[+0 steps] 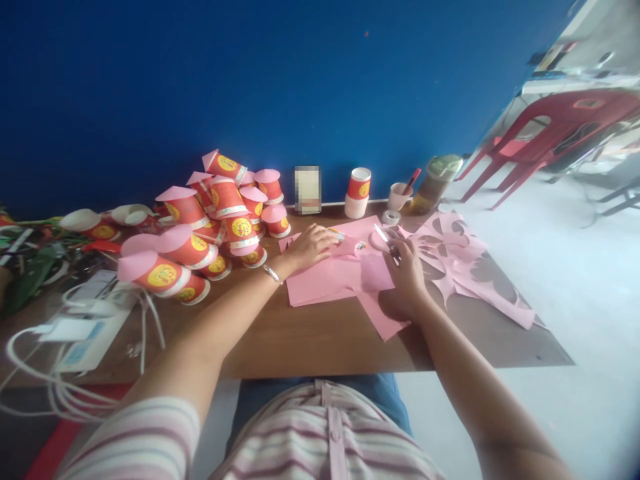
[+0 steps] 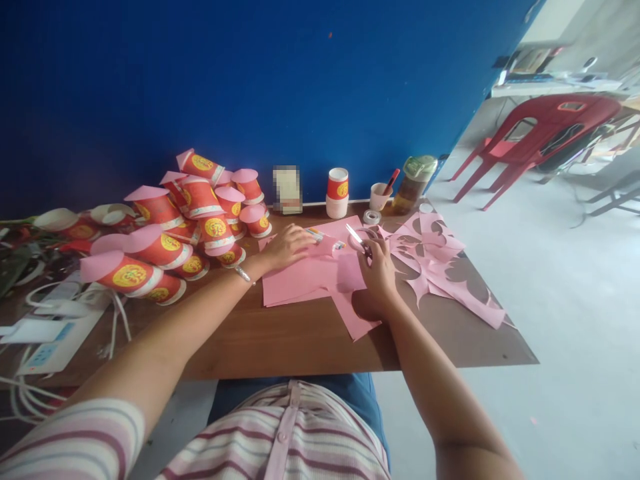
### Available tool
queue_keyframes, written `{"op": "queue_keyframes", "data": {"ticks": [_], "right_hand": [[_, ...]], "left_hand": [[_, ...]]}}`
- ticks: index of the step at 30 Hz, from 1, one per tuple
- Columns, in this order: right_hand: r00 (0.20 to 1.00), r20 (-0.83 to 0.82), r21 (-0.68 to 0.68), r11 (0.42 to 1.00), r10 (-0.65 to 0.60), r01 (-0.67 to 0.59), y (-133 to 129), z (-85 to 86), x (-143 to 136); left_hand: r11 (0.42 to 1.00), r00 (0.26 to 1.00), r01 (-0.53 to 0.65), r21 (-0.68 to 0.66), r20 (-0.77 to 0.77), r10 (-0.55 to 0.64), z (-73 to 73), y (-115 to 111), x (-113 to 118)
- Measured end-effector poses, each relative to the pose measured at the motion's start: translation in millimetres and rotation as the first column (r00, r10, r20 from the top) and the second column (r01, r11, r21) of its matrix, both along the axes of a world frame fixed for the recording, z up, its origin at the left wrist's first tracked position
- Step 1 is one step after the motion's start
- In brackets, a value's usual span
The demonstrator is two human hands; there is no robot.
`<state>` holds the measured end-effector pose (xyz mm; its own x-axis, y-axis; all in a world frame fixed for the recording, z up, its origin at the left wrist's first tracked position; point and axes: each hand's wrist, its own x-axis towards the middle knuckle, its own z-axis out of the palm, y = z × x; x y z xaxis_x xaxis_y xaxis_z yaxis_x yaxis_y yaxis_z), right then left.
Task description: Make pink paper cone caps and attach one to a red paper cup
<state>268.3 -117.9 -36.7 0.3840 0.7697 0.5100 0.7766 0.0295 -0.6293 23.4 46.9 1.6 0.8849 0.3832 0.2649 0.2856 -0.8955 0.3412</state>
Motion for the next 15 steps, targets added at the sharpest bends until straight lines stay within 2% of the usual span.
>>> {"op": "queue_keyframes", "data": {"ticks": [4,6,8,10,13,15], "right_hand": [[0.999,0.035,-0.028,0.999,0.042,-0.041,-3,2.7,-4],[0.995,0.062,-0.029,0.996,0.082,-0.080,-4,3.6,-7],[0.990,0.090,-0.027,0.994,0.108,-0.106,-6,3.4,-9],[0.985,0.121,-0.029,0.993,0.121,-0.118,-6,1.7,-11],[0.971,0.184,-0.054,0.988,0.151,-0.143,-5,-3.1,-11],[0.951,0.246,-0.085,0.981,0.189,-0.173,-3,-6.5,-10]], "left_hand": [[0.991,0.992,-0.117,0.068,0.046,0.114,-6.3,-21,-21],[0.992,0.994,-0.105,0.068,0.031,0.103,-15.0,-35,-36],[0.989,0.990,-0.133,0.064,-0.040,0.136,-27.2,-47,-50],[0.992,0.983,-0.115,0.046,-0.139,0.121,-39.8,-58,-62],[0.996,0.975,-0.085,0.034,-0.204,0.090,-52.9,-67,-72],[0.998,0.977,-0.063,0.029,-0.202,0.068,-56.0,-67,-74]]}}
